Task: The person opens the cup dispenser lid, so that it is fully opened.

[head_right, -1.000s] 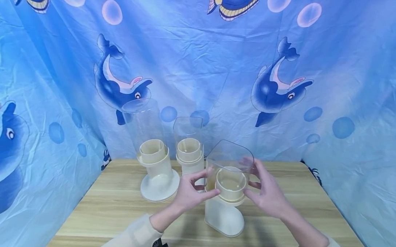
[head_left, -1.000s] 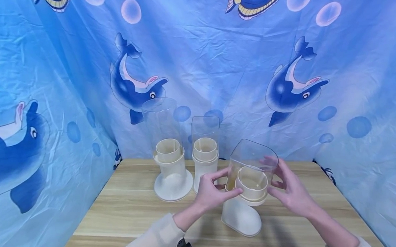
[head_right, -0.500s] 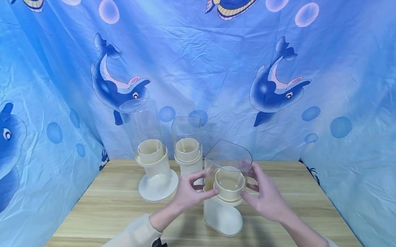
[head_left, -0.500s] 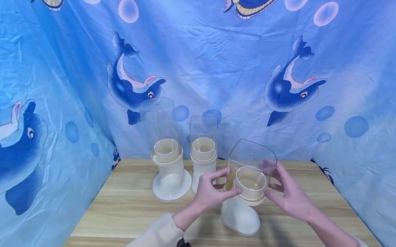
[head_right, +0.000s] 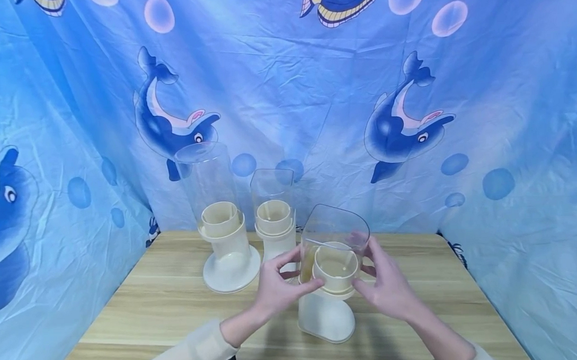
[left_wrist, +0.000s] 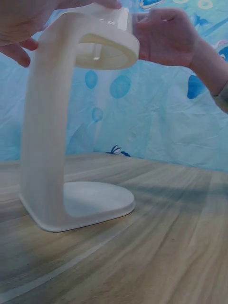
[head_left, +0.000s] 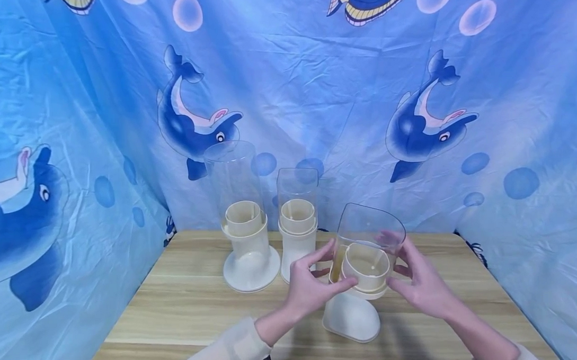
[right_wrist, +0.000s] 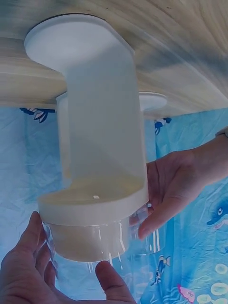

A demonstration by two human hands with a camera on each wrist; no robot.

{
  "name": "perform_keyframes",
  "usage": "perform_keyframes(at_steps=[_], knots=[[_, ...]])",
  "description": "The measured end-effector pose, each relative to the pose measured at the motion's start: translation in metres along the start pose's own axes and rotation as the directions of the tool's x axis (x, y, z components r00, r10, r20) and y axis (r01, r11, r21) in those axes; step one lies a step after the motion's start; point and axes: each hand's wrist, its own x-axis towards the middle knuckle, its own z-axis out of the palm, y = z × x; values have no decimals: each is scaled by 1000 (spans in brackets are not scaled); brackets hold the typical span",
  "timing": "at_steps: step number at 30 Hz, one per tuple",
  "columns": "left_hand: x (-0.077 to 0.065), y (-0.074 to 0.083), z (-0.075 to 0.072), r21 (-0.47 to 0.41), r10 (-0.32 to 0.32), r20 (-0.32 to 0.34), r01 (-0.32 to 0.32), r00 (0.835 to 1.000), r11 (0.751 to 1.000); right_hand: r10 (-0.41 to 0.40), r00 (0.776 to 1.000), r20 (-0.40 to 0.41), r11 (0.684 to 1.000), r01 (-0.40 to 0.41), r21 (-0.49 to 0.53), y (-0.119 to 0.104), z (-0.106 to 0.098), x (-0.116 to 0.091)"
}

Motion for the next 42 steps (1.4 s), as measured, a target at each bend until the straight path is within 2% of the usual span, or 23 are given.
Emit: perform_keyframes(at_steps=[2, 5, 7, 9, 11, 13, 18, 22, 26, 32, 42], knots=[[3, -5, -2, 26, 25, 27, -26, 999, 999, -14, 1000, 3, 1000, 14, 19, 0, -4, 0], [10, -14, -6, 52, 41, 130, -48, 991, 998, -69, 998, -10, 995, 69, 77, -3, -17, 6], [17, -19, -9, 61, 24, 220, -38, 975, 997, -110, 994, -21, 986, 111, 122, -8, -29, 14], [22, -24, -12, 69, 3, 303, -25, 953, 997, -151, 989, -12, 981, 151, 122, -16, -41, 25], [27, -29, -14, 64, -10, 358, -14, 933, 998, -159, 987, -3, 984, 159, 87, -24, -49, 36], [31, -33, -15, 50, -22, 394, 2, 919, 999, -142, 990, 19, 990, 142, -7, -33, -52, 48], [38, -41, -14, -11, -4, 441, 10, 898, 1000, -34, 992, 123, 970, 62, -234, -47, -43, 77], [41, -43, -12, -46, 4, 473, 20, 881, 999, 62, 972, 228, 947, 15, -320, -51, -34, 93], [42, -44, -11, -60, -8, 499, 44, 866, 997, 117, 950, 289, 936, -8, -352, -52, -31, 100], [44, -45, -10, -60, -18, 529, 59, 848, 996, 117, 939, 324, 938, 2, -346, -53, -32, 97], [48, -45, -14, -61, -10, 515, 48, 857, 997, 80, 957, 280, 934, 26, -355, -65, -29, 93]])
